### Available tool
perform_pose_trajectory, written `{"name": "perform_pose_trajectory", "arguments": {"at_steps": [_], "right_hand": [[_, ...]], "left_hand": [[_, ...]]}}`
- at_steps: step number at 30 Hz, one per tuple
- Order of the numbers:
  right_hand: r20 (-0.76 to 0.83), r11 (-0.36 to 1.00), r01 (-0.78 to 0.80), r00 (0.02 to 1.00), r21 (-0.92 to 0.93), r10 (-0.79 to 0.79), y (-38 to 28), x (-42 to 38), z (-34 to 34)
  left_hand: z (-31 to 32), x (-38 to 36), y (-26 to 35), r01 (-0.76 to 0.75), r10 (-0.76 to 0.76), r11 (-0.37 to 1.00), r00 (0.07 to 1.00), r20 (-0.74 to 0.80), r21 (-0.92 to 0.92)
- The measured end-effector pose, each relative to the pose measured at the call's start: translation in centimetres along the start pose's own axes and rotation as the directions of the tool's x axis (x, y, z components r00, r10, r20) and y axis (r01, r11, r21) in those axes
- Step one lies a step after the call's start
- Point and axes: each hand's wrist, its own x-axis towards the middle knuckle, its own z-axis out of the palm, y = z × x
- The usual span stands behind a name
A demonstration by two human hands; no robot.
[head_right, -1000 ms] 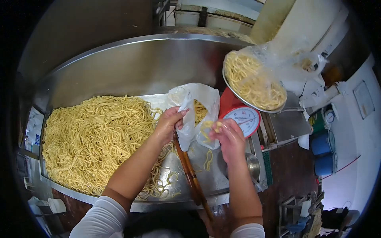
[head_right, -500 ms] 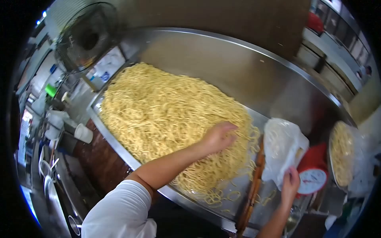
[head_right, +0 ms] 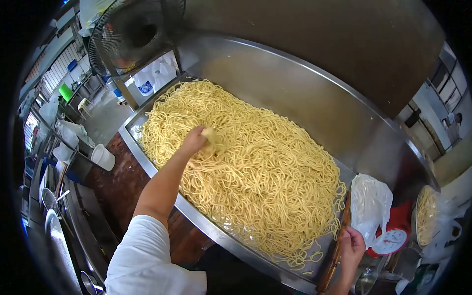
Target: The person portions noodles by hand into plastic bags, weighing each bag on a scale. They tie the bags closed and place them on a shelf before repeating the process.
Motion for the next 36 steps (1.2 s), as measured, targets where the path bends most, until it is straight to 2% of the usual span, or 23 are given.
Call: {"name": "perform_pose_trajectory", "arguments": {"at_steps": [1, 3, 4, 7, 9, 10, 12, 13, 14, 16, 17, 19, 20, 22, 23, 24, 25, 27, 29, 31, 32, 33, 36], "right_hand": [[0.075, 0.999, 0.032, 0.997, 0.01, -0.033, -0.9, 0.2, 1.2], [0.161, 0.999, 0.036, 0.986, -0.01, -0.033, -3.6, 0.6, 3.4], [0.156, 0.999, 0.039, 0.987, -0.016, -0.036, -4.8, 0.9, 4.7], [0.282, 0.976, 0.218, 0.936, 0.009, -0.212, -9.0, 2.3, 8.2], [0.373, 0.941, 0.335, 0.868, 0.046, -0.327, -12.9, 3.1, 11.4], [0.41, 0.915, 0.393, 0.822, 0.096, -0.396, -14.8, 3.4, 13.2], [0.53, 0.892, 0.39, 0.719, 0.229, -0.45, -19.2, 3.7, 16.7], [0.529, 0.884, 0.342, 0.71, 0.317, -0.465, -21.2, 3.7, 18.5], [0.523, 0.867, 0.294, 0.703, 0.403, -0.482, -23.2, 3.7, 20.1], [0.512, 0.74, 0.277, 0.575, 0.613, -0.639, -27.1, 4.2, 23.0], [0.52, 0.777, 0.268, 0.615, 0.569, -0.593, -28.0, 4.5, 24.0], [0.583, 0.86, 0.178, 0.668, 0.478, -0.463, -28.6, 3.8, 25.6], [0.632, 0.898, 0.101, 0.676, 0.429, -0.379, -28.3, 2.9, 25.9], [0.695, 0.951, 0.162, 0.651, 0.264, -0.304, -25.0, 1.8, 25.5], [0.675, 0.941, 0.156, 0.662, 0.299, -0.325, -21.8, 1.8, 25.7], [0.648, 0.93, 0.151, 0.68, 0.334, -0.343, -18.4, 2.0, 25.5], [0.634, 0.931, 0.181, 0.69, 0.318, -0.351, -15.7, 2.3, 24.7], [0.598, 0.935, 0.202, 0.725, 0.292, -0.343, -12.3, 2.2, 22.2], [0.62, 0.992, 0.068, 0.775, 0.107, -0.12, -10.0, 2.0, 19.2], [0.58, 0.987, 0.093, 0.8, 0.131, -0.153, -4.7, 2.5, 18.3], [0.568, 0.979, 0.128, 0.799, 0.158, -0.196, -2.9, 2.8, 17.7], [0.624, 0.985, -0.028, 0.776, 0.173, -0.087, -2.7, 2.4, 16.3], [0.591, 0.993, -0.063, 0.807, 0.099, -0.008, 2.5, 3.0, 14.8]], "left_hand": [[-1.6, 0.1, 2.7, -0.121, 0.124, 0.992, 0.989, -0.075, 0.04], [-5.5, 0.5, 9.2, -0.059, 0.056, 0.997, 0.996, -0.074, -0.04], [-7.6, 0.5, 12.2, -0.125, 0.121, 0.991, 0.99, -0.077, -0.05], [-11.6, 0.1, 19.2, -0.447, 0.423, 0.89, 0.882, -0.206, -0.085], [-13.2, -0.4, 23.6, -0.547, 0.522, 0.796, 0.837, -0.162, -0.259], [-13.9, -1.4, 25.7, -0.562, 0.539, 0.784, 0.827, -0.159, -0.265], [-14.2, -3.1, 29.8, -0.511, 0.546, 0.708, 0.834, -0.08, -0.487], [-13.7, -3.4, 31.4, -0.453, 0.543, 0.65, 0.838, -0.044, -0.61], [-13.2, -4.2, 32.8, -0.466, 0.572, 0.633, 0.82, -0.033, -0.619], [-12.7, -6.7, 35.8, -0.32, 0.604, 0.531, 0.792, 0.086, -0.785], [-12.7, -7.7, 37.3, -0.322, 0.629, 0.521, 0.771, 0.1, -0.791], [-13.4, -9.7, 39.9, -0.088, 0.478, 0.623, 0.829, 0.29, -0.777], [-14.1, -9.8, 40.8, -0.057, 0.432, 0.62, 0.857, 0.281, -0.782], [-15.0, -7.3, 40.8, -0.122, 0.503, 0.486, 0.849, 0.163, -0.865], [-16.1, -6.6, 40.5, -0.138, 0.537, 0.472, 0.828, 0.16, -0.871], [-17.3, -4.2, 40.4, -0.063, 0.485, 0.548, 0.836, 0.255, -0.834], [-17.0, -3.8, 40.4, -0.08, 0.462, 0.415, 0.877, 0.134, -0.906], [-17.6, -1.4, 40.0, -0.155, 0.36, 0.518, 0.931, 0.05, -0.841], [-18.1, -0.5, 40.0, -0.194, 0.368, 0.514, 0.93, 0.011, -0.836], [-18.5, -1.0, 41.2, -0.207, 0.258, 0.619, 0.965, -0.054, -0.758], [-18.6, 0.2, 41.3, -0.209, 0.311, 0.561, 0.95, -0.03, -0.801], [-18.6, 0.7, 41.4, -0.206, 0.362, 0.543, 0.932, 0.006, -0.814], [-21.0, 6.0, 40.9, -0.217, 0.481, 0.402, 0.877, 0.003, -0.889]]}}
